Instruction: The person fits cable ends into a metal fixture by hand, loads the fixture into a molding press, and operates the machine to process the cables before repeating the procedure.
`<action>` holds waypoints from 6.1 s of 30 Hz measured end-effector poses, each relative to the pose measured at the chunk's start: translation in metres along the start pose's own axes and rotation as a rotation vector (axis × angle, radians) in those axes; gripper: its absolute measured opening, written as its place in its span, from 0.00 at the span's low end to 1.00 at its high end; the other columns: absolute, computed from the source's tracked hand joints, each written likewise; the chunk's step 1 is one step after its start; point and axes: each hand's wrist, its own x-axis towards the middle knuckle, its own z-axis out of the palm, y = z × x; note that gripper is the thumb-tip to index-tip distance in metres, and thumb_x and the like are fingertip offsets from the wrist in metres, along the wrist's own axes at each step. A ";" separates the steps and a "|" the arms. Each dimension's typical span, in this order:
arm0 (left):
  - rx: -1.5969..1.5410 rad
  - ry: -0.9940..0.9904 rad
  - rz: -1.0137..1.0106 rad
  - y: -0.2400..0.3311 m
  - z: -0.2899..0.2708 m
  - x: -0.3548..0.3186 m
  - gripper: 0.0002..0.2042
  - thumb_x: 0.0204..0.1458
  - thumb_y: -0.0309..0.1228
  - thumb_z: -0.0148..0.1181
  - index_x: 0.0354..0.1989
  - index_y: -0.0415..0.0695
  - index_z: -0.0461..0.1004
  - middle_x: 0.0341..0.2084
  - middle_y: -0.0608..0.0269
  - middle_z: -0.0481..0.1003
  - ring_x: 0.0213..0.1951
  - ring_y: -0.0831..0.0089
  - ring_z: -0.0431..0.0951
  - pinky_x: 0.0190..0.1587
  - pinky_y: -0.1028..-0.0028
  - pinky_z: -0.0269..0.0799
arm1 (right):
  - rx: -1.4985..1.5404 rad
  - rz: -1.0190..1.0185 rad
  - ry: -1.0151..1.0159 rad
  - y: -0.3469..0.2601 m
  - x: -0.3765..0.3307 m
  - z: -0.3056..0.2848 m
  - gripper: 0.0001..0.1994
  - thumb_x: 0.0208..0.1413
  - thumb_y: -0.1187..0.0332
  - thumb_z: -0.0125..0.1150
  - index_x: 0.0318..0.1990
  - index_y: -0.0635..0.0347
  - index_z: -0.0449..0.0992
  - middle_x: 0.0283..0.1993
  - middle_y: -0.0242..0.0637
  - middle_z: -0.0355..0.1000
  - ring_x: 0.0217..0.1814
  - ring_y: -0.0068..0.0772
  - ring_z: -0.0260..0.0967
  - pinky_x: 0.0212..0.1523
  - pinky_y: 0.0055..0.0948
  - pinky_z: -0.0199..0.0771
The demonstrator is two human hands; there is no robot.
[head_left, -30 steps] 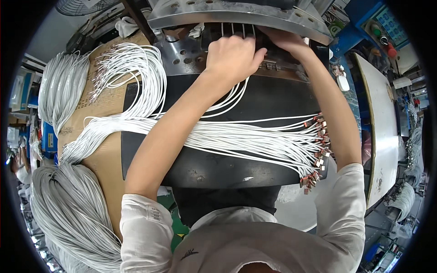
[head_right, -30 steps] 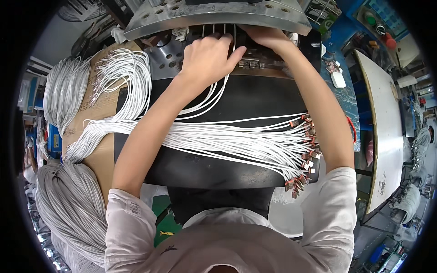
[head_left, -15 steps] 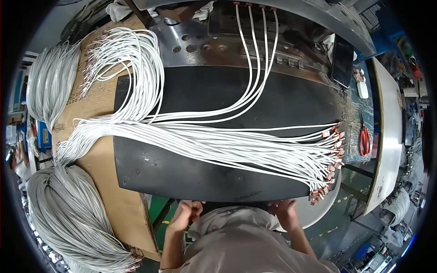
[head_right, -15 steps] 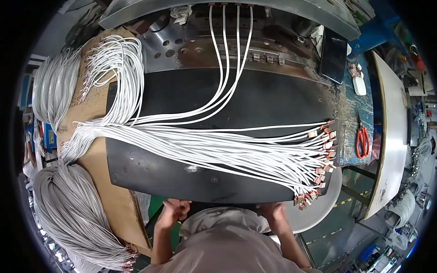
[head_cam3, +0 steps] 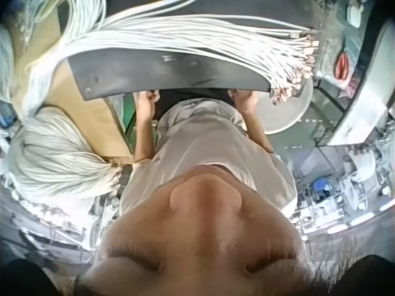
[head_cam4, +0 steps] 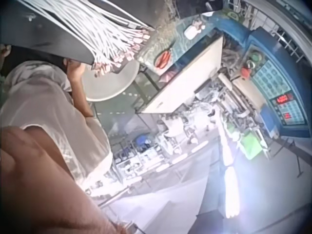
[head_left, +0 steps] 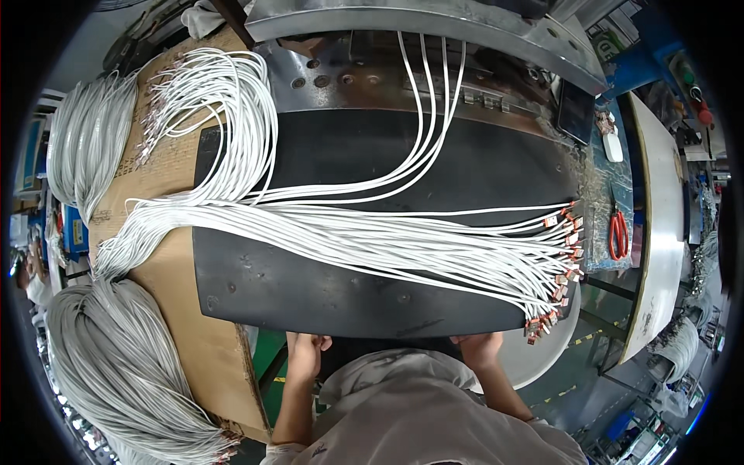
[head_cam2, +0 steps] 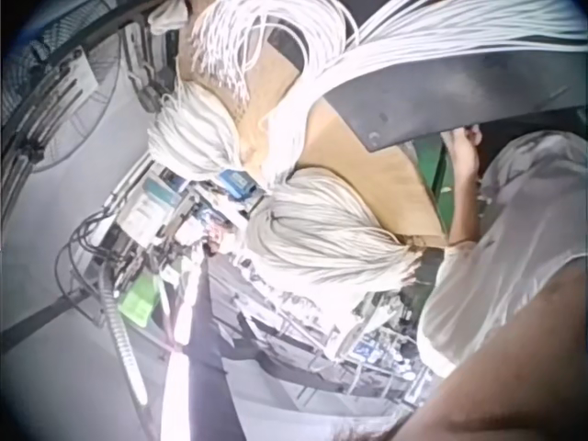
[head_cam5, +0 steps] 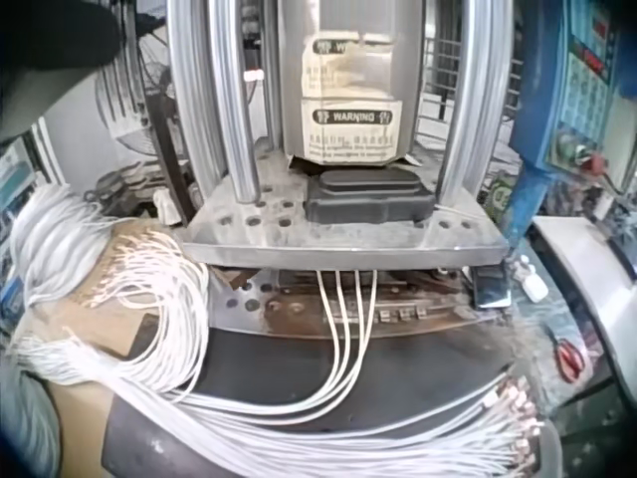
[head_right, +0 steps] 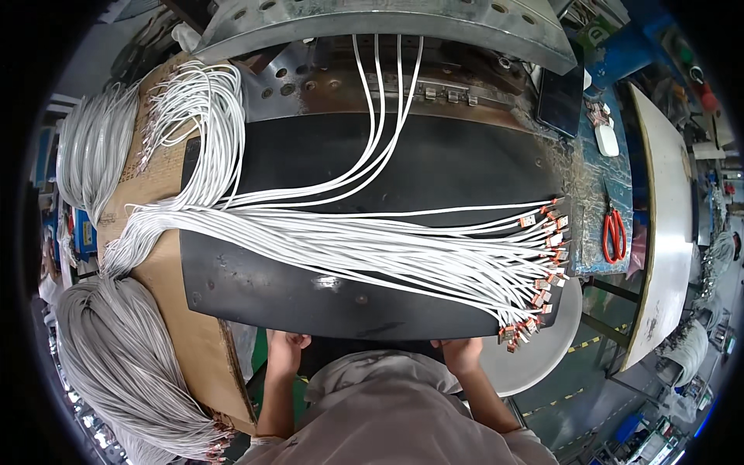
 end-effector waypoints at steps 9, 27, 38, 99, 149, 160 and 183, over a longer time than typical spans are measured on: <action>0.770 -0.965 -0.100 0.080 0.028 -0.031 0.13 0.64 0.33 0.57 0.52 0.39 0.76 0.35 0.63 0.82 0.25 0.76 0.74 0.25 0.77 0.69 | -0.092 0.387 -0.190 -0.017 -0.008 0.063 0.24 0.64 0.48 0.51 0.58 0.55 0.70 0.46 0.37 0.73 0.38 0.36 0.70 0.36 0.34 0.70; 1.623 -0.334 1.754 0.227 0.184 0.095 0.11 0.53 0.23 0.57 0.44 0.34 0.75 0.38 0.53 0.78 0.45 0.54 0.79 0.46 0.62 0.78 | -1.313 -0.626 -0.440 -0.219 0.146 0.210 0.14 0.59 0.70 0.61 0.51 0.63 0.77 0.38 0.34 0.75 0.36 0.21 0.69 0.38 0.20 0.68; 1.602 -0.920 1.329 0.202 0.183 0.039 0.11 0.57 0.32 0.62 0.38 0.34 0.77 0.30 0.55 0.74 0.34 0.57 0.77 0.38 0.65 0.73 | -1.412 -0.468 -0.495 -0.213 0.156 0.196 0.16 0.63 0.65 0.60 0.55 0.63 0.74 0.38 0.34 0.75 0.38 0.19 0.68 0.38 0.22 0.68; 0.504 -1.073 0.089 0.155 0.237 0.042 0.14 0.68 0.36 0.50 0.51 0.35 0.68 0.26 0.66 0.70 0.25 0.79 0.70 0.30 0.77 0.69 | -1.639 -0.428 -0.597 -0.239 0.175 0.237 0.30 0.68 0.45 0.47 0.60 0.65 0.73 0.61 0.49 0.72 0.62 0.45 0.69 0.62 0.39 0.66; 0.504 -0.823 0.200 0.147 0.255 0.041 0.08 0.58 0.27 0.64 0.39 0.33 0.76 0.30 0.59 0.80 0.30 0.80 0.79 0.33 0.80 0.75 | -1.068 -0.251 -0.339 -0.216 0.144 0.194 0.15 0.68 0.58 0.55 0.48 0.62 0.76 0.32 0.23 0.73 0.27 0.08 0.63 0.23 0.12 0.57; 0.627 -0.869 0.207 0.147 0.250 0.048 0.10 0.56 0.30 0.68 0.39 0.35 0.77 0.25 0.66 0.78 0.24 0.84 0.75 0.28 0.82 0.73 | -1.132 -0.253 -0.362 -0.226 0.141 0.194 0.15 0.64 0.61 0.61 0.50 0.64 0.77 0.30 0.24 0.75 0.28 0.10 0.67 0.24 0.13 0.59; 1.149 -0.645 0.719 0.189 0.239 0.044 0.16 0.54 0.34 0.67 0.46 0.35 0.79 0.33 0.58 0.80 0.30 0.70 0.80 0.32 0.73 0.76 | -1.722 -0.861 -0.454 -0.244 0.190 0.200 0.19 0.52 0.75 0.69 0.52 0.64 0.78 0.43 0.38 0.79 0.43 0.26 0.75 0.39 0.27 0.74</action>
